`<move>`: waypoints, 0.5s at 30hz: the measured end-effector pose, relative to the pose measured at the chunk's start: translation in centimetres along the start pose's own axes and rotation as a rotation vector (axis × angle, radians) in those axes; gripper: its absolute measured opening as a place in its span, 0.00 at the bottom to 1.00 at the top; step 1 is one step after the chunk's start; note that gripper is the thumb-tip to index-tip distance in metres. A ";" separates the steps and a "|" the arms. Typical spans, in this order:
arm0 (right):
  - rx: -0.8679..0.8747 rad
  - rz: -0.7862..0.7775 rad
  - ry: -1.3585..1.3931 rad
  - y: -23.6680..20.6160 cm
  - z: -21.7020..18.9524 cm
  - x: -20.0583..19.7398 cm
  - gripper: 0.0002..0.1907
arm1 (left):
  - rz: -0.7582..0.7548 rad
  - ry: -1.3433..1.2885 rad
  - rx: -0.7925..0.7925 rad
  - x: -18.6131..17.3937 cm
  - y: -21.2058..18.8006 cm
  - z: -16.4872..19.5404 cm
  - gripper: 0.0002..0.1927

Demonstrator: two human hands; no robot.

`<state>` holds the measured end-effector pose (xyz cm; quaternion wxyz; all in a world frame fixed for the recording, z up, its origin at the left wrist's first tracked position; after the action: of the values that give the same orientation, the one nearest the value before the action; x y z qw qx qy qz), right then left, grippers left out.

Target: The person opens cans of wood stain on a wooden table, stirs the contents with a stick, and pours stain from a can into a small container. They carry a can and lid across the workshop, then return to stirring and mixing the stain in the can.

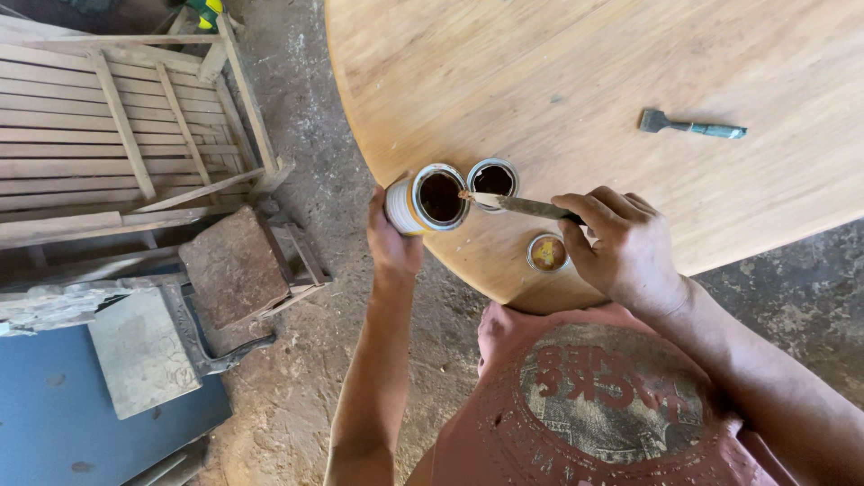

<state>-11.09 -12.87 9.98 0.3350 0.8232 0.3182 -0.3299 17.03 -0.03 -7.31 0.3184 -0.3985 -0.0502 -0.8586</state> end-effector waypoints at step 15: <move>0.159 -0.260 -0.126 -4.0 1.3 -4.2 0.02 | -0.190 -0.028 -0.364 -1.8 -9.9 -12.7 0.44</move>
<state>-16.95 -12.82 11.05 0.2428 0.7766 0.3733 -0.4457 3.78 4.41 -15.54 0.1578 -0.4550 0.0638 -0.8741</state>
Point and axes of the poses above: each hand's wrist, its own y-axis towards the middle knuckle, its own x-axis out of the palm, z = x × y, the point moved 4 cm from there along y, towards the middle knuckle, and after that the axes turned 5 degrees about -z, right-handed, at the moved point
